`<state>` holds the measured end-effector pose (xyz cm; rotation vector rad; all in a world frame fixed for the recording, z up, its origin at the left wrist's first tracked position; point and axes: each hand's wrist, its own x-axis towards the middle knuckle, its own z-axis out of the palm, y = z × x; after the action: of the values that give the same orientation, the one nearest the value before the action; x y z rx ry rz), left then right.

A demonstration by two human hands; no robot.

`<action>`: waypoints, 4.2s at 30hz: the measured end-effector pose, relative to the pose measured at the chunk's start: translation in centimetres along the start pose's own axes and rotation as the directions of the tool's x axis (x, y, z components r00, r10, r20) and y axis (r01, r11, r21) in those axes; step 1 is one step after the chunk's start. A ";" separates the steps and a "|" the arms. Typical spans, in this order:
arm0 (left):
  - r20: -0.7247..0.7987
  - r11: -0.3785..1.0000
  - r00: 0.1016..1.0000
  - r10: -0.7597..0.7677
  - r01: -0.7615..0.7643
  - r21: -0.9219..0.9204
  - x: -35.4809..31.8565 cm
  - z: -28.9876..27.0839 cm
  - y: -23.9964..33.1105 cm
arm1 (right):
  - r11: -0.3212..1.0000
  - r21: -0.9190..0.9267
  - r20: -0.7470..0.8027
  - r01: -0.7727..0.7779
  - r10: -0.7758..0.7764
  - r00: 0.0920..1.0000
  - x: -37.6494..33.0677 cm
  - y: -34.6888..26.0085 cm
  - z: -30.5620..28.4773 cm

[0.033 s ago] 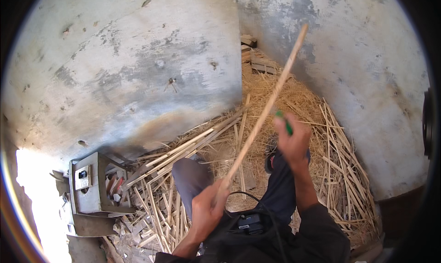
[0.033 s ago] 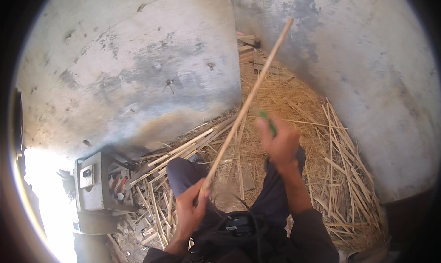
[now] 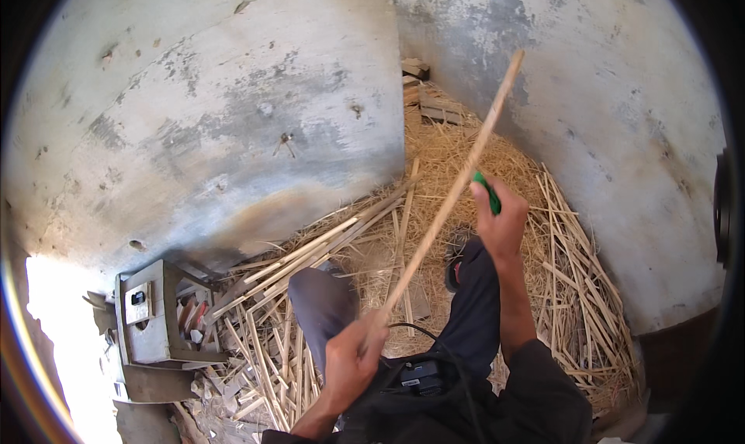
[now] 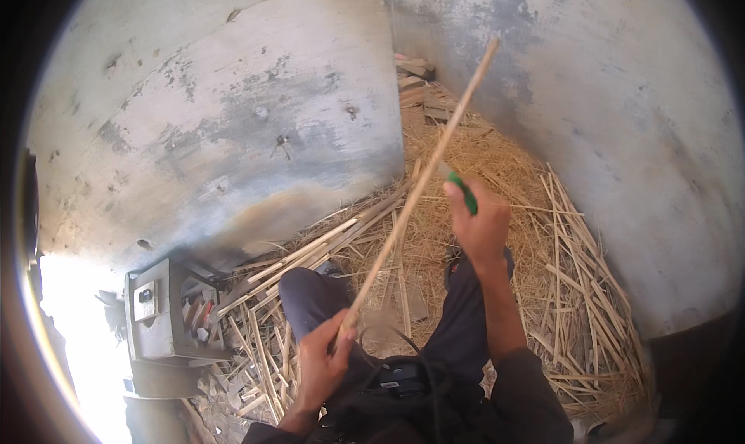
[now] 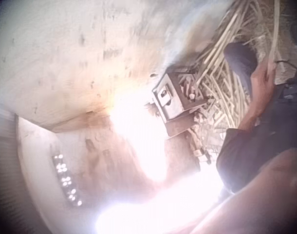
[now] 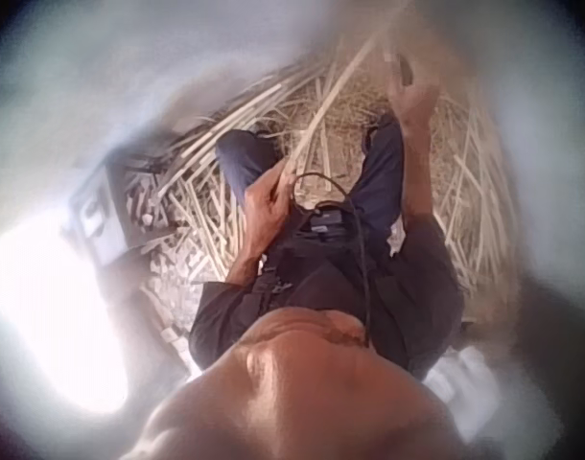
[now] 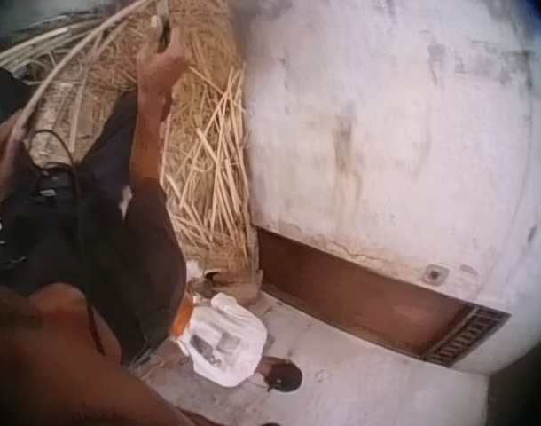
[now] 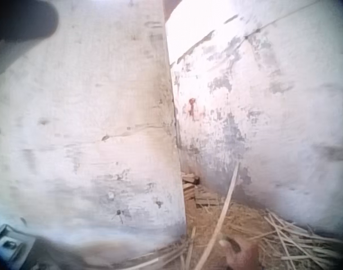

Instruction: The person peels a strip of bamboo by hand using a green utility knife while sitting on a straw-covered floor.

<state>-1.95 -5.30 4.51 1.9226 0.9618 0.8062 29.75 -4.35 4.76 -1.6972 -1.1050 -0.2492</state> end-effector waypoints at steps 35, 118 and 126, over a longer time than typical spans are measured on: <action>0.017 0.986 0.997 -0.071 0.072 -0.149 2.0 -0.7 0.8 | 0.846 0.345 0.152 0.406 -0.477 0.866 -5.1 -4.0 2.6; 0.023 0.976 0.993 -0.115 0.117 -0.183 0.5 -1.3 -0.8 | 0.887 0.219 0.054 0.407 -0.427 0.903 -2.2 -2.8 1.1; 0.198 0.867 0.961 -0.194 0.262 -0.424 0.2 -1.3 -2.6 | 0.892 0.155 0.036 0.425 -0.435 0.900 -2.5 -3.1 0.9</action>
<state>-3.73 -3.72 2.85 1.4165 0.8097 0.6633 25.65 -4.85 4.78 -1.3251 -1.5129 -0.3815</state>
